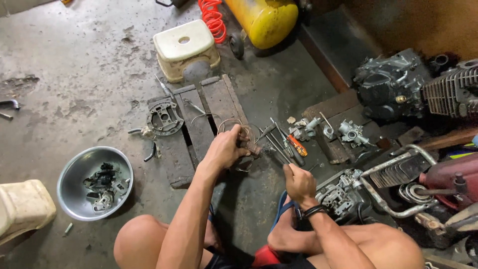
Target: The person sits on the floor and uses a wire brush to scrub a small metal part held in their left hand. They repeatedly brush the part to remove grime, occasionally pausing to inspect it before continuing the cleaning process.
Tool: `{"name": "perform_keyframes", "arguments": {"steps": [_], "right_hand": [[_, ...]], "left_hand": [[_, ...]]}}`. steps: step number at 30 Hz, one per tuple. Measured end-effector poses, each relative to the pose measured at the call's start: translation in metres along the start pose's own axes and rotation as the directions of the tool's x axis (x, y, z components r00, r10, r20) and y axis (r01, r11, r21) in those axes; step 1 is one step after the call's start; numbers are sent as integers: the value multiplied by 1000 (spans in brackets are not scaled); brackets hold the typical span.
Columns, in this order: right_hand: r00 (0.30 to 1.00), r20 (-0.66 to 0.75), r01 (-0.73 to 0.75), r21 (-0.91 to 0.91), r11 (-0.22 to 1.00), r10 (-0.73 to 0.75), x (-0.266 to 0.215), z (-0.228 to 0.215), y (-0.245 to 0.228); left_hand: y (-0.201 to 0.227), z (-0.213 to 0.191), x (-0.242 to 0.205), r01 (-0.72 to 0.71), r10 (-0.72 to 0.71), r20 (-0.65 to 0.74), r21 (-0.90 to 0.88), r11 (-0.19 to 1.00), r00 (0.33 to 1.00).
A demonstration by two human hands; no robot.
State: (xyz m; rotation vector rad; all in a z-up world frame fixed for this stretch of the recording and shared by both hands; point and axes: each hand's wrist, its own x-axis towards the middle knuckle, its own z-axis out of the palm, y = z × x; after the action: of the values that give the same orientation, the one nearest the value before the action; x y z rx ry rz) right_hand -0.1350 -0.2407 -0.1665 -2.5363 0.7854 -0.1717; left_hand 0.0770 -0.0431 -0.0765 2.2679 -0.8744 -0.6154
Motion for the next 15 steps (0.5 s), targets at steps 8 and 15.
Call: {"name": "perform_keyframes", "arguments": {"steps": [8, 15], "right_hand": [[998, 6, 59, 143, 988, -60, 7, 5, -38], [998, -39, 48, 180, 982, -42, 12, 7, -11]], "left_hand": [[-4, 4, 0, 22, -22, 7, 19, 1000, 1000], [1, 2, -2, 26, -26, 1, -17, 1000, 1000]]}}
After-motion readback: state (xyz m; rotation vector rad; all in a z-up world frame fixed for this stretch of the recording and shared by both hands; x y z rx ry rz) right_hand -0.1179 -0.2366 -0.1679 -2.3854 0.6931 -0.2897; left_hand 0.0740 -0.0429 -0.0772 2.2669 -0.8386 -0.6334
